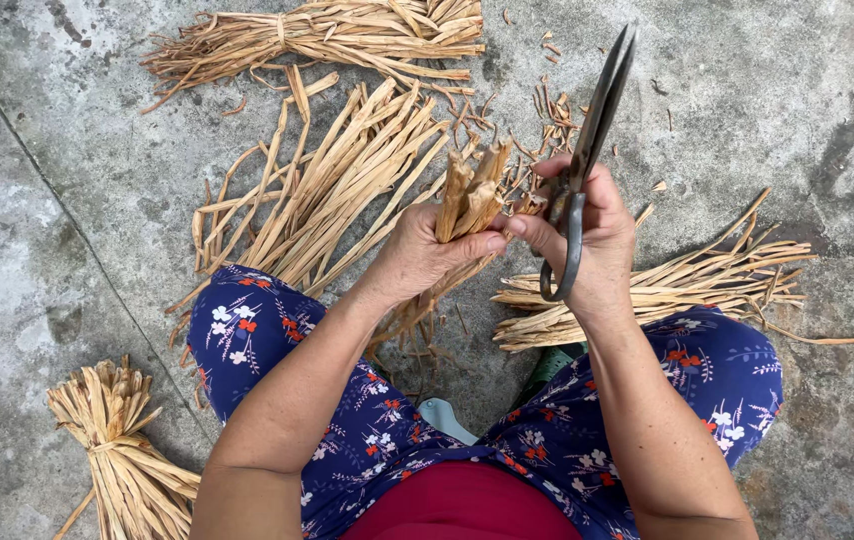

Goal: The person sits on a concrete floor and uses large shears to trim and split dried plant stalks. They repeatedly pick up stalks, cut them, and place the trimmed pieces into a pile.

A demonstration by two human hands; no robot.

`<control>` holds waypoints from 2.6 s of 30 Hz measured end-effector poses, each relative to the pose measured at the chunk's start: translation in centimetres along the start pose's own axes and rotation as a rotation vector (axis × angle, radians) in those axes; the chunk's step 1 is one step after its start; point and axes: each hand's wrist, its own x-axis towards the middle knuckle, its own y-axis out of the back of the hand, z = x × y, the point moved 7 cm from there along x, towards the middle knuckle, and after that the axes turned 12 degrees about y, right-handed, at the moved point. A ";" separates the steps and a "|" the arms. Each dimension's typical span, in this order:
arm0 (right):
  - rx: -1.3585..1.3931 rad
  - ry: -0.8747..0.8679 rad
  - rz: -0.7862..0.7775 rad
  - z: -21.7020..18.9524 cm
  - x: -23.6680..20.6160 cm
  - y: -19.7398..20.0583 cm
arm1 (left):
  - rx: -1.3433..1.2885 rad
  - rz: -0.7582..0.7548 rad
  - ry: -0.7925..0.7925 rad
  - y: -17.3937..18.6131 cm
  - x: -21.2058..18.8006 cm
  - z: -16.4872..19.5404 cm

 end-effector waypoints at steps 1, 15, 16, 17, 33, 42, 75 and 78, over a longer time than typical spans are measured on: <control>-0.021 0.019 0.024 -0.1 0.0 0.1 | -0.019 -0.009 0.012 -0.3 0.1 -0.2; -0.216 -0.037 -0.234 3.1 -1.2 -4.4 | -0.488 0.175 -0.048 3.9 0.2 -1.9; -0.198 -0.013 -0.267 3.1 -1.4 -5.0 | -0.505 0.182 -0.060 4.1 0.2 -1.9; -0.246 -0.020 -0.266 3.1 -1.6 -5.2 | -0.521 0.187 -0.072 4.2 0.2 -1.8; -0.609 0.130 -0.262 -0.4 -0.8 -5.6 | -0.523 0.207 -0.050 3.8 0.0 -1.5; -0.365 -0.092 -0.127 2.2 -1.8 -4.7 | -0.457 0.195 -0.012 3.3 0.0 -1.6; 0.266 -0.067 0.026 0.6 0.5 -2.4 | -0.191 -0.115 0.025 -1.3 0.4 -1.6; 0.387 -0.118 0.046 0.9 0.9 -2.0 | -0.507 -0.214 0.038 -1.1 0.2 -1.2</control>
